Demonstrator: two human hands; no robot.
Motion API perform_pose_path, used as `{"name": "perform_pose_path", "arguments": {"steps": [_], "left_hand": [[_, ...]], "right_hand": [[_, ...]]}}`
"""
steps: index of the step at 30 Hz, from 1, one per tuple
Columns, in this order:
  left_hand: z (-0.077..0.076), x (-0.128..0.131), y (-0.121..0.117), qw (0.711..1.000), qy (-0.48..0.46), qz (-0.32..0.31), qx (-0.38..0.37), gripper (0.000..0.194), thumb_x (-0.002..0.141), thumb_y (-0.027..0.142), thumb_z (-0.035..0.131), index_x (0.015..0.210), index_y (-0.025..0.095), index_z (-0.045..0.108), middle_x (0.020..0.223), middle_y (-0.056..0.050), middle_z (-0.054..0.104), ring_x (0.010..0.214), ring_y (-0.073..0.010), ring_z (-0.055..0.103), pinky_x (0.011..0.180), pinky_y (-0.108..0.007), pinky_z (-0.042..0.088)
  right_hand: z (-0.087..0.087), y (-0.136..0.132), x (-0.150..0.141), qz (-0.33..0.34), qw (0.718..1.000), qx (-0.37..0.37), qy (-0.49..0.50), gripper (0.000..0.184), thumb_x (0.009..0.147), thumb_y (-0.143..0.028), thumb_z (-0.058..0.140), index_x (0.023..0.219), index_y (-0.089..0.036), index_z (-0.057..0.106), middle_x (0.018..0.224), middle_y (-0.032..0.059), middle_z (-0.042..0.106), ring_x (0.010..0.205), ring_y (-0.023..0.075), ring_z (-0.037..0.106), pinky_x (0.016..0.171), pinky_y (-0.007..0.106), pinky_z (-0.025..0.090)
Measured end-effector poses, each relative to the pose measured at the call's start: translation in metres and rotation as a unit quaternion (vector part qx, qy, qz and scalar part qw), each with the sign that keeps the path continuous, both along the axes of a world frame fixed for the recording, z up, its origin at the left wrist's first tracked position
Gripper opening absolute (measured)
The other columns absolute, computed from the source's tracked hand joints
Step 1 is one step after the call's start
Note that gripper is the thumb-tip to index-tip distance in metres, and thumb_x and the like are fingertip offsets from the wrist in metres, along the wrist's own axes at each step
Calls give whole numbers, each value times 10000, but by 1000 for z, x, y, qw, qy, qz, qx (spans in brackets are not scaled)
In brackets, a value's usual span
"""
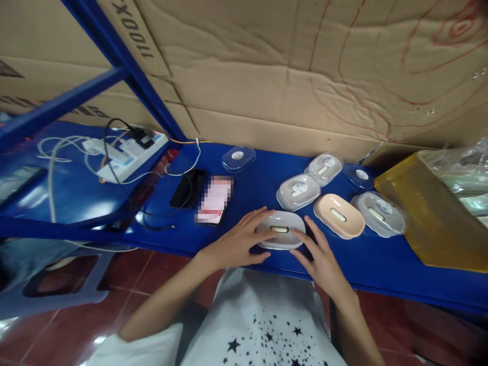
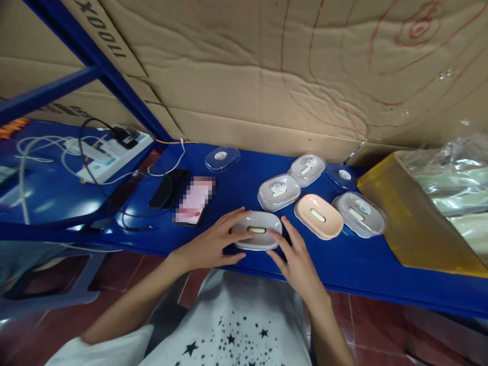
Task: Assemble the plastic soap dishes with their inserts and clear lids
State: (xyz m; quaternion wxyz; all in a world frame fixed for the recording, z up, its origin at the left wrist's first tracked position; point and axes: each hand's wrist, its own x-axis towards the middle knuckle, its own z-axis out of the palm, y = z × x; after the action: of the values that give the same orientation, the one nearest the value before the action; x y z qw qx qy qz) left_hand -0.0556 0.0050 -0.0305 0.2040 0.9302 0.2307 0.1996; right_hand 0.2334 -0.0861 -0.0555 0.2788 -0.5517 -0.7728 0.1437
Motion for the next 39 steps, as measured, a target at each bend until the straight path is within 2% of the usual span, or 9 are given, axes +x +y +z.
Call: {"name": "perform_pose_path", "arguments": {"steps": [4, 8, 13, 22, 27, 30, 33, 36, 39], "left_hand": [[-11, -9, -9, 1000, -4, 6, 7, 447, 1068, 246, 668, 1504, 269, 571, 1749, -115, 384, 1692, -330, 220, 1289, -582, 448], [-15, -10, -12, 1000, 7, 11, 21, 484, 1083, 258, 652, 1554, 286, 545, 1762, -81, 383, 1702, -314, 182, 1296, -576, 444], [-18, -9, -11, 999, 3, 16, 40, 434, 1096, 289, 633, 1527, 270, 579, 1739, -89, 424, 1693, -315, 220, 1285, -582, 456], [-16, -8, -13, 999, -3, 25, 43, 432, 1093, 274, 633, 1522, 282, 575, 1705, -90, 476, 1684, -318, 248, 1267, -591, 473], [-12, -6, -17, 997, 17, 45, 54, 386, 1085, 287, 637, 1470, 286, 613, 1676, -76, 513, 1661, -334, 303, 1235, -591, 504], [-9, -9, -20, 995, 36, 77, 58, 353, 1066, 259, 645, 1418, 275, 649, 1642, -72, 542, 1622, -361, 357, 1221, -602, 511], [-8, -12, -21, 987, 33, 141, 69, 341, 1038, 248, 673, 1379, 272, 676, 1577, -78, 586, 1540, -379, 440, 1207, -617, 518], [-9, -13, -20, 971, 27, 223, 87, 334, 1025, 300, 709, 1359, 291, 689, 1517, -98, 608, 1442, -395, 512, 1151, -633, 552], [-8, -8, -16, 953, 29, 284, 103, 355, 1024, 351, 713, 1375, 313, 681, 1503, -124, 590, 1370, -413, 554, 1099, -653, 572]], "right_hand": [[2, 1, -2, 22, 998, 31, -43, 526, 1083, -329, 627, 1595, -398, 524, 1778, 71, 349, 1592, 366, 437, 1216, 633, 511], [6, 1, -4, 42, 996, 34, -66, 509, 1092, -308, 609, 1591, -370, 527, 1766, 80, 376, 1580, 349, 455, 1201, 618, 528], [7, 2, -6, 40, 997, 27, -67, 476, 1106, -318, 583, 1578, -363, 538, 1759, 85, 389, 1568, 339, 472, 1200, 620, 525], [6, 2, -5, 33, 998, 6, -48, 487, 1101, -339, 584, 1584, -388, 545, 1765, 74, 390, 1536, 359, 516, 1211, 647, 500], [7, 2, -7, 34, 998, 8, -48, 534, 1110, -327, 566, 1631, -409, 483, 1757, 77, 404, 1529, 354, 526, 1216, 653, 489], [8, 1, -7, 27, 999, 10, -42, 589, 1110, -318, 561, 1673, -409, 414, 1752, 73, 414, 1538, 343, 516, 1214, 621, 498], [10, -2, 1, -1, 999, 35, -21, 597, 1099, -299, 580, 1663, -410, 421, 1715, 68, 471, 1522, 330, 532, 1188, 582, 519], [12, -6, 20, -68, 993, 95, -25, 536, 1078, -269, 615, 1591, -391, 518, 1596, 80, 599, 1442, 325, 603, 1155, 570, 518], [11, -11, 45, -152, 976, 145, -54, 466, 1063, -263, 633, 1520, -348, 595, 1506, 104, 665, 1394, 345, 630, 1129, 569, 505]]}}
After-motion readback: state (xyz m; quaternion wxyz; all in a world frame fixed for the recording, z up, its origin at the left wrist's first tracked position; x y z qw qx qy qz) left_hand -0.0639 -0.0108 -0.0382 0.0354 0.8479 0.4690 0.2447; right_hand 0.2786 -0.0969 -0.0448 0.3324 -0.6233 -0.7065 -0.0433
